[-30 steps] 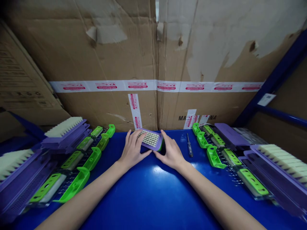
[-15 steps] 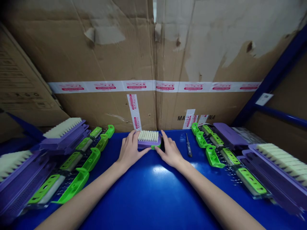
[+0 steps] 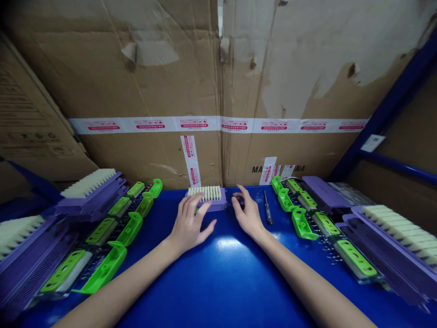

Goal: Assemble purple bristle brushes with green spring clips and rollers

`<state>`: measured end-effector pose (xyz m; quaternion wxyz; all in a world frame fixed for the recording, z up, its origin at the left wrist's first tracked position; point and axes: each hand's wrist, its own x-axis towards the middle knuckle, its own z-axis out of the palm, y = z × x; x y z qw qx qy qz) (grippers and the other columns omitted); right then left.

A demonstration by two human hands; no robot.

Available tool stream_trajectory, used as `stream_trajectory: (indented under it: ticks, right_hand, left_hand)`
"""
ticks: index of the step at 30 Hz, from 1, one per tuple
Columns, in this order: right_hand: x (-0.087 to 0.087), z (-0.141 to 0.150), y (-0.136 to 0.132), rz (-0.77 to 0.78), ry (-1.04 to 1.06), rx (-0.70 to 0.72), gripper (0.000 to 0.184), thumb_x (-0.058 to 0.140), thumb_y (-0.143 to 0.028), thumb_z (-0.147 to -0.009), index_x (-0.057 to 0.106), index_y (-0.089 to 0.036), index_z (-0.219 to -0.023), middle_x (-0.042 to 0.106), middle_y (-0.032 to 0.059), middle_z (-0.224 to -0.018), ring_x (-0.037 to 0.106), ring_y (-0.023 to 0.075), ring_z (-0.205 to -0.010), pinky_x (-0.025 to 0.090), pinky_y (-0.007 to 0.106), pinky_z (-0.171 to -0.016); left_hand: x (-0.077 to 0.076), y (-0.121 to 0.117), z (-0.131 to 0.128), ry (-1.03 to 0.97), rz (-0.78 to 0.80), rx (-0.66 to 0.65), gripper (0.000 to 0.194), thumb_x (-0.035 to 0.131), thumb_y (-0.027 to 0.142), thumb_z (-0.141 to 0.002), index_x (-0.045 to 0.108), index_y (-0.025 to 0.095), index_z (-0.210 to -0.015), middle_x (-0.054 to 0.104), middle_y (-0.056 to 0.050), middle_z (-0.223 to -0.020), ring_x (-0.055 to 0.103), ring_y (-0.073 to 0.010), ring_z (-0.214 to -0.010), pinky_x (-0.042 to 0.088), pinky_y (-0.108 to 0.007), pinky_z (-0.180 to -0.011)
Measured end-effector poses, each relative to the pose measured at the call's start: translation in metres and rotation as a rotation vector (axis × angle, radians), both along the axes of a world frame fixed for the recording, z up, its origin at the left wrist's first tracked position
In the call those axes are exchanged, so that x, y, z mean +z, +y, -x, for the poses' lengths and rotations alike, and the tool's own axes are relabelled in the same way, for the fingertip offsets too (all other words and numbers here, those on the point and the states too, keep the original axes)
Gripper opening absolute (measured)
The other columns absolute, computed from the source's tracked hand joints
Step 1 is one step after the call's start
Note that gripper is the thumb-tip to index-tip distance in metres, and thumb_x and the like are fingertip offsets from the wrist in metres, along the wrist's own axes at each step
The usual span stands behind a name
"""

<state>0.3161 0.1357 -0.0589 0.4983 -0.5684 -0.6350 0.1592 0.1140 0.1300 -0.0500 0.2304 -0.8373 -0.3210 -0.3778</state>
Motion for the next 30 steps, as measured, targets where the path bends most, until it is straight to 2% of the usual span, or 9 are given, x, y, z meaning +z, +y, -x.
stream_trajectory:
  ticks: [3,5,10,14,20,23,27,30]
  right_hand:
    - [-0.001,0.001,-0.001,0.011,-0.113,0.094,0.051,0.045,-0.037,-0.087,0.037,-0.020,-0.135,0.063,0.0099,-0.112,0.060,0.0217,-0.100,0.047,0.043,-0.090]
    - [-0.002,0.002,-0.002,0.010,-0.170,0.152,0.053,0.045,-0.036,-0.087,0.033,-0.022,-0.137,0.062,0.0095,-0.115,0.059,0.0219,-0.103,0.045,0.045,-0.093]
    - [-0.003,0.002,-0.002,0.016,-0.210,0.183,0.058,0.047,-0.034,-0.086,0.029,-0.022,-0.140,0.059,0.0104,-0.120,0.057,0.0221,-0.107,0.044,0.045,-0.095]
    - [-0.005,0.001,-0.002,0.022,-0.260,0.191,0.062,0.048,-0.033,-0.085,0.026,-0.021,-0.142,0.054,0.0120,-0.126,0.053,0.0227,-0.114,0.041,0.046,-0.099]
    - [-0.006,0.001,-0.003,0.036,-0.354,0.247,0.065,0.047,-0.032,-0.086,0.019,-0.022,-0.144,0.053,0.0113,-0.126,0.051,0.0232,-0.116,0.038,0.048,-0.100]
    - [-0.004,0.001,-0.005,0.007,-0.410,0.260,0.065,0.046,-0.031,-0.087,0.018,-0.022,-0.145,0.054,0.0112,-0.126,0.050,0.0247,-0.116,0.037,0.048,-0.100]
    - [-0.004,0.002,-0.007,-0.024,-0.474,0.262,0.064,0.044,-0.030,-0.087,0.018,-0.020,-0.145,0.055,0.0124,-0.125,0.050,0.0260,-0.116,0.037,0.048,-0.099]
    - [-0.004,0.002,-0.008,-0.041,-0.500,0.262,0.064,0.043,-0.030,-0.088,0.017,-0.021,-0.146,0.055,0.0125,-0.125,0.050,0.0265,-0.115,0.038,0.049,-0.098]
  left_hand:
    - [-0.002,0.007,0.001,-0.029,0.172,0.199,0.052,0.053,0.038,-0.082,0.043,0.012,-0.126,0.040,-0.023,-0.134,0.035,-0.0351,-0.128,0.031,-0.056,-0.102]
    - [-0.004,0.009,0.001,-0.020,0.257,0.253,0.051,0.052,0.037,-0.083,0.043,0.013,-0.127,0.041,-0.022,-0.135,0.034,-0.0352,-0.129,0.031,-0.057,-0.102]
    - [-0.004,0.010,0.002,-0.006,0.344,0.261,0.044,0.049,0.030,-0.084,0.046,0.014,-0.125,0.045,-0.019,-0.133,0.035,-0.0330,-0.129,0.030,-0.056,-0.103]
    - [-0.002,0.010,0.003,-0.019,0.359,0.278,0.036,0.044,0.019,-0.086,0.049,0.016,-0.121,0.045,-0.017,-0.134,0.032,-0.0325,-0.132,0.025,-0.060,-0.105]
    - [-0.007,0.016,0.004,-0.066,0.370,0.358,0.042,0.042,0.008,-0.083,0.048,0.018,-0.124,0.038,-0.020,-0.137,0.028,-0.0364,-0.134,0.027,-0.064,-0.102]
    - [-0.010,0.019,0.005,-0.096,0.386,0.387,0.046,0.043,0.007,-0.083,0.047,0.018,-0.127,0.035,-0.021,-0.138,0.031,-0.0380,-0.132,0.031,-0.062,-0.100]
    - [-0.012,0.020,0.007,-0.118,0.413,0.338,0.044,0.041,0.009,-0.085,0.044,0.017,-0.129,0.035,-0.021,-0.136,0.041,-0.0341,-0.125,0.040,-0.054,-0.097]
    - [-0.011,0.019,0.007,-0.139,0.391,0.330,0.044,0.042,0.012,-0.085,0.044,0.020,-0.128,0.036,-0.018,-0.136,0.042,-0.0333,-0.124,0.040,-0.055,-0.097]
